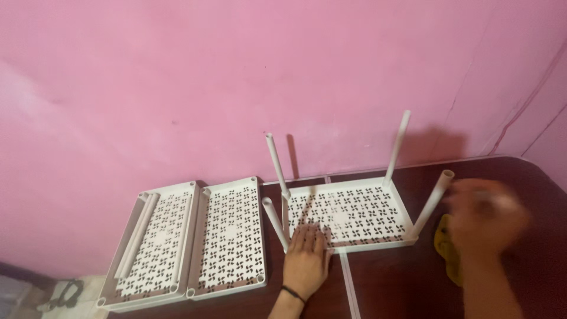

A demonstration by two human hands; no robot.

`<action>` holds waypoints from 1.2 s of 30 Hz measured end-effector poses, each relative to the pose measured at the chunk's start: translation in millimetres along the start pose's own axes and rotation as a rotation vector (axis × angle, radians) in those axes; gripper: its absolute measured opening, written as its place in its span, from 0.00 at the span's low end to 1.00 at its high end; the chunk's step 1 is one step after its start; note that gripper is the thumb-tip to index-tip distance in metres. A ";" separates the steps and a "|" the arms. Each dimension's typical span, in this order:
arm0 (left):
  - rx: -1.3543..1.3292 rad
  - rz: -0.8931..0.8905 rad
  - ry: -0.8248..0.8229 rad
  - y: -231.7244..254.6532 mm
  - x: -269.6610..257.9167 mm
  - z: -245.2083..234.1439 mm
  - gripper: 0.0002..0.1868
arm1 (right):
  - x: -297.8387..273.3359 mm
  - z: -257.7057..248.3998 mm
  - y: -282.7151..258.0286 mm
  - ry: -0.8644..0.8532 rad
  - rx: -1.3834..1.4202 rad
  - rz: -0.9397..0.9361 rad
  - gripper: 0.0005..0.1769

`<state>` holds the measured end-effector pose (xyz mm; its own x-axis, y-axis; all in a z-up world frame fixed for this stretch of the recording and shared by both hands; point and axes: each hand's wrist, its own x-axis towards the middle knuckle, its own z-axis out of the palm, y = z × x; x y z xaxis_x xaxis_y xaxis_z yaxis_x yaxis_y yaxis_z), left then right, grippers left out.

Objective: The person wipes a white perforated plastic shelf with a cloth, then inserts four white plastic legs into the shelf corners to assemble a small stand. The person repeats the wiping and leg-insertion steps on a second identical shelf.

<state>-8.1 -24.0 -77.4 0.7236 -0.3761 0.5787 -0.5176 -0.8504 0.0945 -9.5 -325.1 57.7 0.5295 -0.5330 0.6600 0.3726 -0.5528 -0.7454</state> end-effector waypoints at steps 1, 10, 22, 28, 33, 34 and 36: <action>-0.053 -0.022 -0.007 -3.7 -1.2 2.2 0.24 | -18.9 5.1 -1.4 -0.165 -0.089 0.120 0.07; -0.083 -0.039 0.045 -7.3 19.6 19.7 0.16 | -78.5 77.6 70.4 -1.207 -0.553 -0.373 0.27; 0.018 0.107 0.102 25.3 67.6 72.2 0.16 | -36.8 55.7 139.4 -0.982 -0.641 -0.285 0.30; -0.068 0.059 -0.068 52.5 91.4 87.0 0.11 | -27.1 33.1 160.4 -0.889 -0.701 -0.153 0.27; 0.040 0.097 0.001 58.4 94.6 94.5 0.11 | -25.0 33.0 157.6 -0.820 -0.672 -0.208 0.24; 0.049 0.101 0.005 58.1 91.5 95.8 0.11 | -26.1 31.8 153.9 -0.843 -0.707 -0.198 0.24; 0.008 0.130 0.033 54.4 89.4 99.1 0.12 | -23.5 33.5 147.3 -0.864 -0.757 -0.169 0.25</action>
<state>73.7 -140.3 -100.8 0.6353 -0.4708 0.6121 -0.6020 -0.7984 0.0107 58.5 -372.5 -70.7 0.9691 0.0376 0.2439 0.0916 -0.9725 -0.2140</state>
